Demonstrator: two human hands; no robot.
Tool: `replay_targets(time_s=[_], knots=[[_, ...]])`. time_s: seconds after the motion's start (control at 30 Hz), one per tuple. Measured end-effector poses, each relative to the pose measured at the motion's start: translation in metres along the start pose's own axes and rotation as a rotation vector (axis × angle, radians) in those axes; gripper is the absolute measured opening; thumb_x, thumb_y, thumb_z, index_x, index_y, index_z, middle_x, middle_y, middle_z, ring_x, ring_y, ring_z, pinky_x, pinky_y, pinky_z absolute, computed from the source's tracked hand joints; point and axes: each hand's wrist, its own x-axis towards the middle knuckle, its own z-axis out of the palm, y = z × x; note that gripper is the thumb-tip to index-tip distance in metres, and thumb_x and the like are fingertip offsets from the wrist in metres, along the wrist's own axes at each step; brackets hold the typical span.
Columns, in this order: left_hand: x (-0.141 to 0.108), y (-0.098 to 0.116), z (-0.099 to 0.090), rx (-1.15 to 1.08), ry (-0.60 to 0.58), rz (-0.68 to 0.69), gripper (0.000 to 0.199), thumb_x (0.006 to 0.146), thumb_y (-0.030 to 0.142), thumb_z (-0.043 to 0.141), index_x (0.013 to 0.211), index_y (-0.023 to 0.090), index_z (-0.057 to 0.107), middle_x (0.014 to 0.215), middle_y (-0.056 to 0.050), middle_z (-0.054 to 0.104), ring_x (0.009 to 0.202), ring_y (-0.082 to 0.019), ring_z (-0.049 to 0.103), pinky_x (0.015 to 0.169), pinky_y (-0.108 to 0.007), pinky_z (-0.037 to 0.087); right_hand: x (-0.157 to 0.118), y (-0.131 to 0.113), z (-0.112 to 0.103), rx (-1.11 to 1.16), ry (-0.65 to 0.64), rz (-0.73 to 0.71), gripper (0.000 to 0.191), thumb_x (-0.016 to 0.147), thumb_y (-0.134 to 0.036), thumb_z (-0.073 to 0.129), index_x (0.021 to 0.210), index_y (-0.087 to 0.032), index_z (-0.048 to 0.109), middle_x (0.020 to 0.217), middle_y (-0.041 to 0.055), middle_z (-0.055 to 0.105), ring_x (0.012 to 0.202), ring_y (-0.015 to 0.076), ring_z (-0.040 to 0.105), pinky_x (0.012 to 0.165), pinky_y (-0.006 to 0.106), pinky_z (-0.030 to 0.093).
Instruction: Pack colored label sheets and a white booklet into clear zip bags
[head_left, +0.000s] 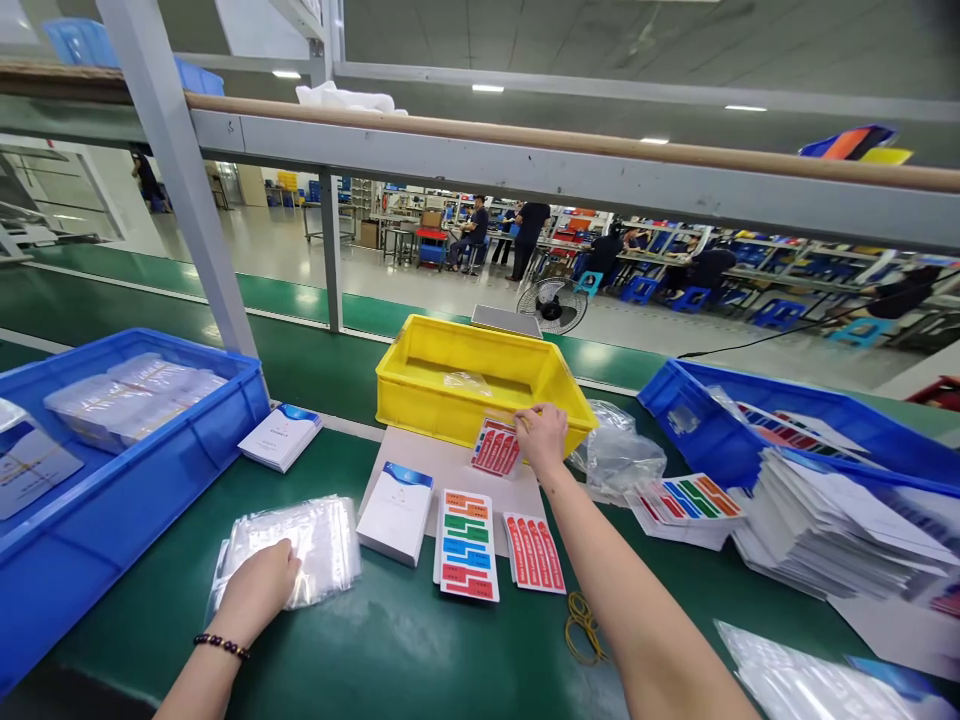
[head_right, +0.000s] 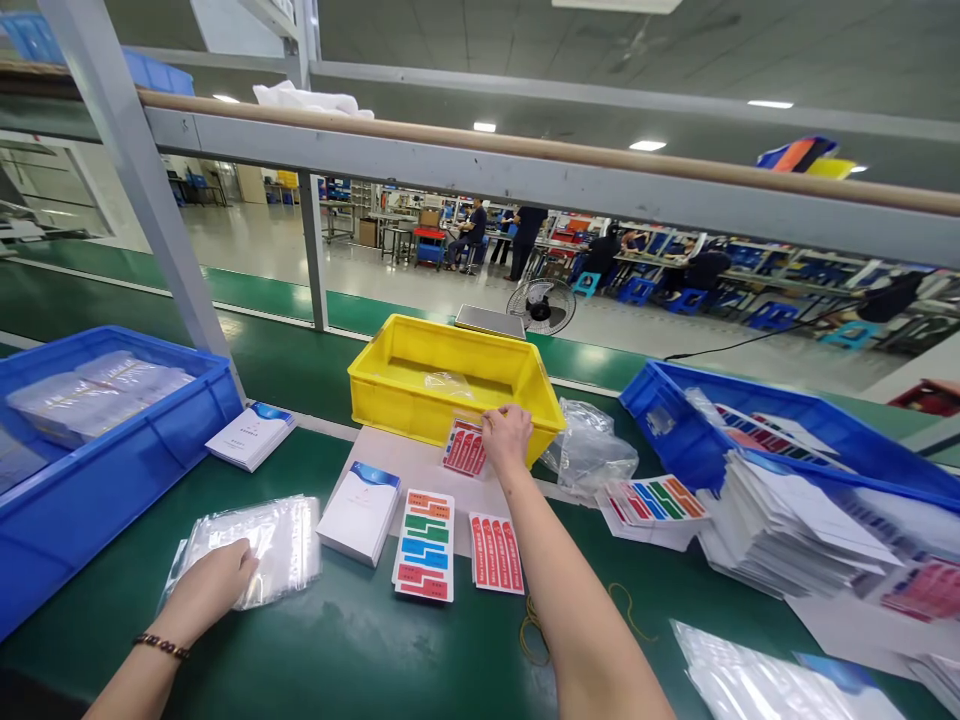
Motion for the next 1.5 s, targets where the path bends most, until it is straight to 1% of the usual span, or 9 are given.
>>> replay_targets(time_s=[0.17, 0.3, 0.47, 0.63, 0.8, 1.0, 1.23, 1.33, 1.5], knots=[[-0.010, 0.002, -0.005, -0.007, 0.010, 0.062, 0.026, 0.084, 0.021, 0.033, 0.065, 0.019, 0.051, 0.072, -0.008, 0.066, 0.068, -0.021, 0.060, 0.054, -0.027, 0.029, 0.001, -0.016, -0.018, 0.029, 0.131, -0.029, 0.019, 0.083, -0.033, 0.054, 0.086, -0.016, 0.060, 0.103, 0.0105, 0.052, 0.103, 0.0263, 0.043, 0.088, 0.046, 0.033], [-0.015, 0.002, -0.004, -0.018, 0.013, 0.054, 0.026, 0.085, 0.032, 0.034, 0.071, 0.019, 0.051, 0.070, -0.007, 0.065, 0.066, -0.022, 0.060, 0.053, -0.027, 0.029, -0.030, -0.061, -0.043, 0.160, 0.122, -0.127, 0.018, 0.085, -0.030, 0.048, 0.086, -0.017, 0.060, 0.097, 0.0111, 0.054, 0.096, 0.0259, 0.049, 0.084, 0.044, 0.039], [-0.008, 0.000, 0.004, 0.002, -0.006, 0.016, 0.016, 0.080, 0.028, 0.043, 0.074, 0.018, 0.054, 0.074, -0.009, 0.067, 0.070, -0.025, 0.061, 0.053, -0.028, 0.029, -0.109, -0.127, -0.065, 0.523, -0.209, -0.252, 0.010, 0.085, -0.017, 0.049, 0.085, -0.020, 0.059, 0.084, 0.0072, 0.061, 0.082, 0.0207, 0.058, 0.071, 0.035, 0.048], [-0.012, 0.004, 0.007, 0.012, -0.002, 0.040, 0.021, 0.082, 0.022, 0.038, 0.070, 0.019, 0.055, 0.076, -0.009, 0.067, 0.073, -0.023, 0.062, 0.056, -0.028, 0.031, -0.168, -0.159, -0.060, 0.734, -0.461, -0.179, 0.014, 0.086, -0.015, 0.045, 0.081, -0.020, 0.057, 0.076, 0.0053, 0.060, 0.072, 0.0174, 0.058, 0.064, 0.029, 0.048], [-0.016, 0.008, 0.008, 0.021, 0.014, 0.005, 0.016, 0.081, 0.032, 0.045, 0.080, 0.018, 0.053, 0.074, -0.008, 0.066, 0.070, -0.024, 0.061, 0.053, -0.027, 0.031, -0.192, -0.169, -0.042, 0.807, -0.626, -0.063, 0.020, 0.087, -0.018, 0.043, 0.072, -0.019, 0.054, 0.071, 0.0037, 0.057, 0.067, 0.0152, 0.056, 0.062, 0.026, 0.045], [-0.017, 0.010, 0.004, 0.014, 0.017, 0.029, 0.018, 0.082, 0.017, 0.040, 0.067, 0.019, 0.051, 0.070, -0.006, 0.065, 0.069, -0.021, 0.060, 0.054, -0.026, 0.029, -0.199, -0.167, -0.038, 0.822, -0.661, -0.006, 0.022, 0.087, -0.021, 0.042, 0.069, -0.019, 0.054, 0.069, 0.0029, 0.057, 0.065, 0.0145, 0.055, 0.060, 0.025, 0.043], [-0.040, 0.033, 0.007, -0.027, 0.069, 0.106, 0.025, 0.091, 0.028, 0.030, 0.074, 0.021, 0.048, 0.071, -0.003, 0.063, 0.068, -0.017, 0.059, 0.058, -0.024, 0.033, -0.203, -0.178, -0.042, 0.865, -0.746, 0.000, 0.030, 0.089, -0.027, 0.041, 0.064, -0.018, 0.056, 0.069, 0.0035, 0.059, 0.067, 0.0147, 0.057, 0.062, 0.025, 0.045], [-0.036, 0.027, 0.008, 0.007, 0.070, 0.027, 0.019, 0.086, 0.034, 0.040, 0.080, 0.018, 0.050, 0.072, -0.007, 0.064, 0.069, -0.024, 0.060, 0.055, -0.027, 0.032, -0.206, -0.179, -0.040, 0.826, -0.770, 0.017, 0.027, 0.088, -0.027, 0.043, 0.067, -0.018, 0.058, 0.069, 0.0035, 0.060, 0.066, 0.0157, 0.058, 0.062, 0.025, 0.045], [-0.025, 0.010, 0.007, 0.032, 0.017, 0.001, 0.018, 0.082, 0.017, 0.041, 0.067, 0.019, 0.051, 0.069, -0.007, 0.065, 0.067, -0.022, 0.060, 0.054, -0.026, 0.031, -0.206, -0.175, -0.040, 0.801, -0.769, 0.037, 0.029, 0.087, -0.027, 0.042, 0.067, -0.018, 0.060, 0.068, 0.0041, 0.061, 0.065, 0.0161, 0.059, 0.061, 0.026, 0.046]])
